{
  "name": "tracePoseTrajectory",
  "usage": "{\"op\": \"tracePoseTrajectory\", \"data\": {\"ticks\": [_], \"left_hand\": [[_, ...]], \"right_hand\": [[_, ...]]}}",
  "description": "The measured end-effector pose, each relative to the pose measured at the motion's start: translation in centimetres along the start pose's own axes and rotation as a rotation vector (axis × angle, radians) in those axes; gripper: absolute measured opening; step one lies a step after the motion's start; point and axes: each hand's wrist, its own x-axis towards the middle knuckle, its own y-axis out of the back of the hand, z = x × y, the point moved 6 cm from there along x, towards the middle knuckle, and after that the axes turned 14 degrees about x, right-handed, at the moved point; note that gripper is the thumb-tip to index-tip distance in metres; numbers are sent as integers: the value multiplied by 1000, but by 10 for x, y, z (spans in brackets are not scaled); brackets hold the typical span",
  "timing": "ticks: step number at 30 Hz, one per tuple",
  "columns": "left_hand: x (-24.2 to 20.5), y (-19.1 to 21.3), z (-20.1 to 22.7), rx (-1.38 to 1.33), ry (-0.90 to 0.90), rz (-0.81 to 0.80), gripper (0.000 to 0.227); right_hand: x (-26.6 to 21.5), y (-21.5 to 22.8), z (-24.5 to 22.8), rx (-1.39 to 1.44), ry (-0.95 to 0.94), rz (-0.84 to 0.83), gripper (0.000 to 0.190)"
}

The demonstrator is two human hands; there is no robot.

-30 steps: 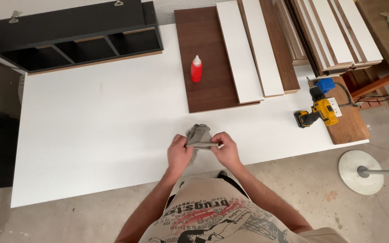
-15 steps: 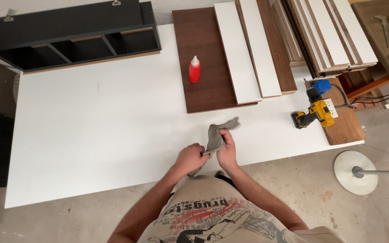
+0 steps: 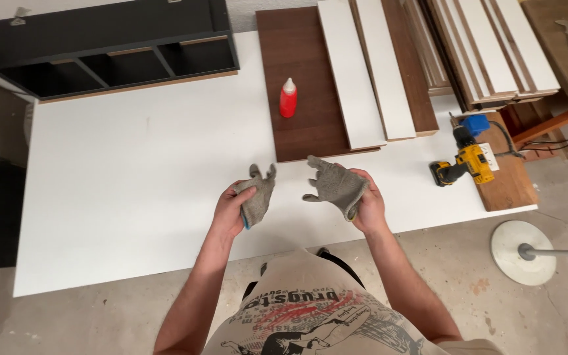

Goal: The person organizes wood panels on a workbench, uses a power drill to drive screws into a small wooden box, and then puts various hand tools away into a storage cabinet.

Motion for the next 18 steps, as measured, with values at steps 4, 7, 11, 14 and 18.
{"op": "tracePoseTrajectory", "data": {"ticks": [4, 7, 11, 14, 18], "left_hand": [[-30, -36, 38, -116, -52, 45, 18], [-17, -66, 4, -142, -36, 32, 14], [-62, -98, 30, -320, -3, -7, 28], [-50, -80, 17, -253, -30, -19, 31], [-20, -52, 11, 14, -90, -86, 28]], "right_hand": [[-22, -57, -16, -505, 139, -42, 27], [-32, -79, 32, -761, 193, -308, 38], [-66, -115, 89, -1123, 295, -668, 82], [-63, -115, 76, -1105, 364, -696, 74], [-43, -85, 45, -1001, 374, -664, 67]]}}
